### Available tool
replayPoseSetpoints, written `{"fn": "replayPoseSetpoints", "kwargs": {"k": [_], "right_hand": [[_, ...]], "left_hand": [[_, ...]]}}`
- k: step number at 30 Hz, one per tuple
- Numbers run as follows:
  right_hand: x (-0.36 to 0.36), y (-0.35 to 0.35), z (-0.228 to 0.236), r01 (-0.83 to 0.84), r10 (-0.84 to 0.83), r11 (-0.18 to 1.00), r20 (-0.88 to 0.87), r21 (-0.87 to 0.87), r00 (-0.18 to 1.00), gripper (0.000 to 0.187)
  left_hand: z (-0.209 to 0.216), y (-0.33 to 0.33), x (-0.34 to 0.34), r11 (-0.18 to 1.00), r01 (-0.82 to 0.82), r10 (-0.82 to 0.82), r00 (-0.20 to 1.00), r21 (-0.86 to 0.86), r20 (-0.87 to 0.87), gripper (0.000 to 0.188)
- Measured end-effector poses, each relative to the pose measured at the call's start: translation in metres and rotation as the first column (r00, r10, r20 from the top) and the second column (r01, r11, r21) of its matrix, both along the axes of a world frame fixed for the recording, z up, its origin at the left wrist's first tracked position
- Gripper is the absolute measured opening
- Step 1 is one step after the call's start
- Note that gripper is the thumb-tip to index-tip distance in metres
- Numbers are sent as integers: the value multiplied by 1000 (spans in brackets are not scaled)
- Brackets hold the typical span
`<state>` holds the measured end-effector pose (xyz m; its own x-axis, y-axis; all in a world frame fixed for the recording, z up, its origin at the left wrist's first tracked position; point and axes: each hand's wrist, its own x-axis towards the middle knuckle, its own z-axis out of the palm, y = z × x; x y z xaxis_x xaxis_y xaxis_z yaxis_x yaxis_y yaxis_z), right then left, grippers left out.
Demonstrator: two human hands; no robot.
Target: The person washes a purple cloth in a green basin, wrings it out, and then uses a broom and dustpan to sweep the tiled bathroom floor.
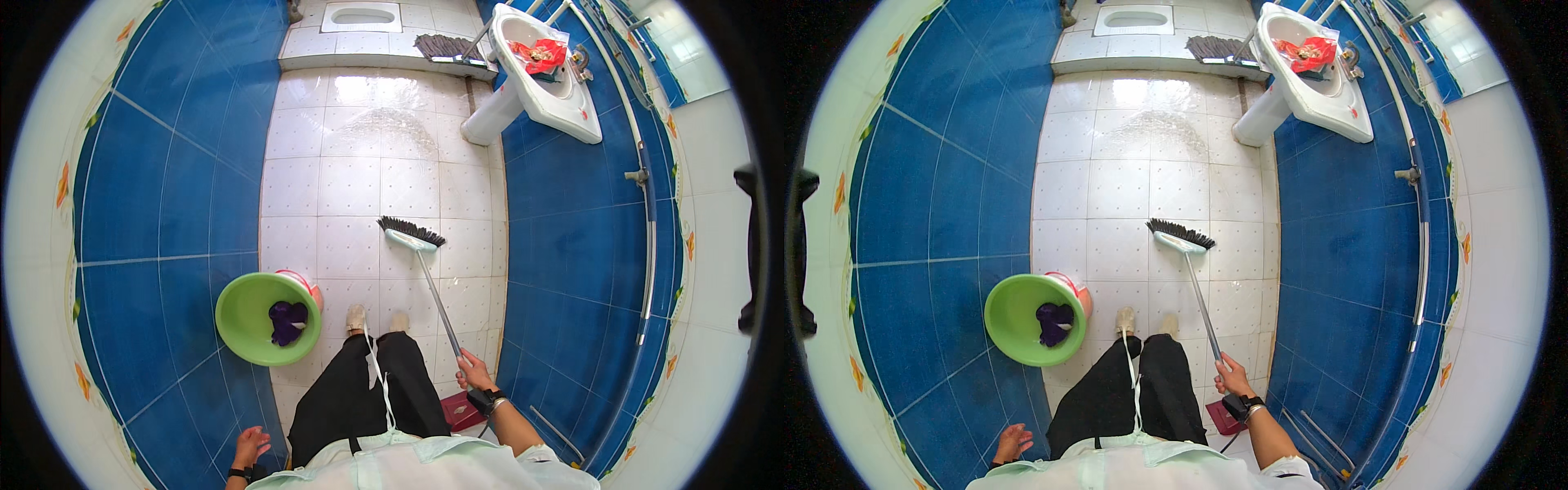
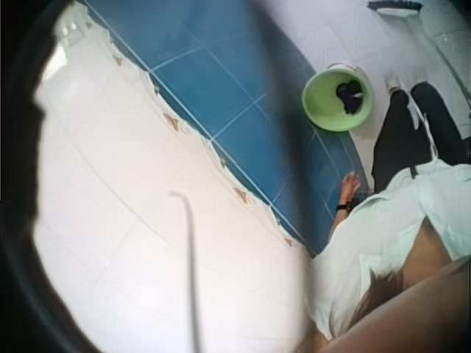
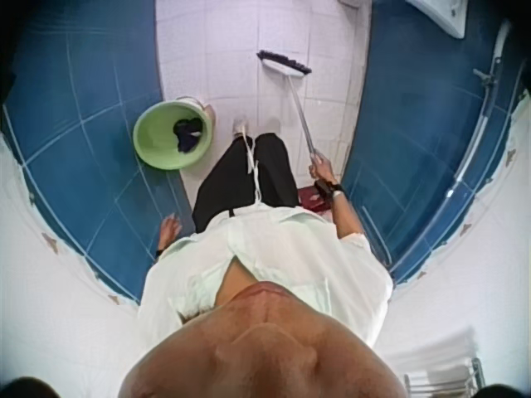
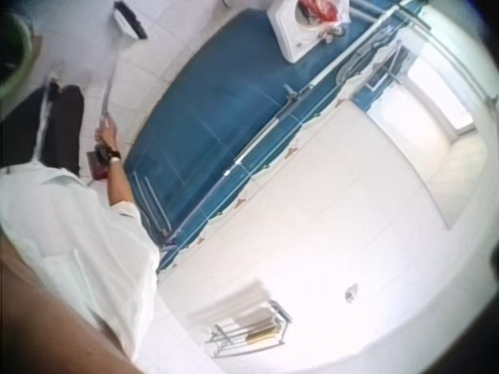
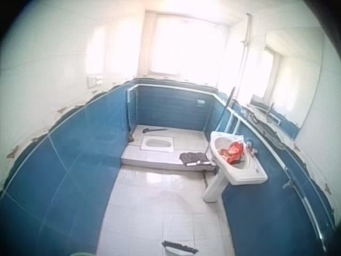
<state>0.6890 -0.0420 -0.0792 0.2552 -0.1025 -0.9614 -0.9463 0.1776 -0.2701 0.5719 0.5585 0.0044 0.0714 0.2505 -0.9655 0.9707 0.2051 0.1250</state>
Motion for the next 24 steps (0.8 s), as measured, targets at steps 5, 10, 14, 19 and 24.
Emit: {"fn": "replayPoseSetpoints", "kwargs": {"k": [5,10,14,19,24], "right_hand": [[117,7,-55,77,-76,997,159,1,984,50],[327,-4,-148,234,-210,972,335,-33,918,52],[503,-42,-196,397,-432,902,356,170,829,50],[607,-82,-189,519,-665,715,226,469,712,48],[517,-103,-131,198,-187,980,428,20,884,46]], "left_hand": [[8,-15,42,999,21,-19,999,46,-32,25],[40,-56,92,986,-121,127,991,110,-46,27],[73,-99,125,928,-357,357,934,-107,-17,13],[84,-155,162,969,-213,229,963,121,-142,26],[75,-174,186,988,-153,152,967,7,-204,41]]}}
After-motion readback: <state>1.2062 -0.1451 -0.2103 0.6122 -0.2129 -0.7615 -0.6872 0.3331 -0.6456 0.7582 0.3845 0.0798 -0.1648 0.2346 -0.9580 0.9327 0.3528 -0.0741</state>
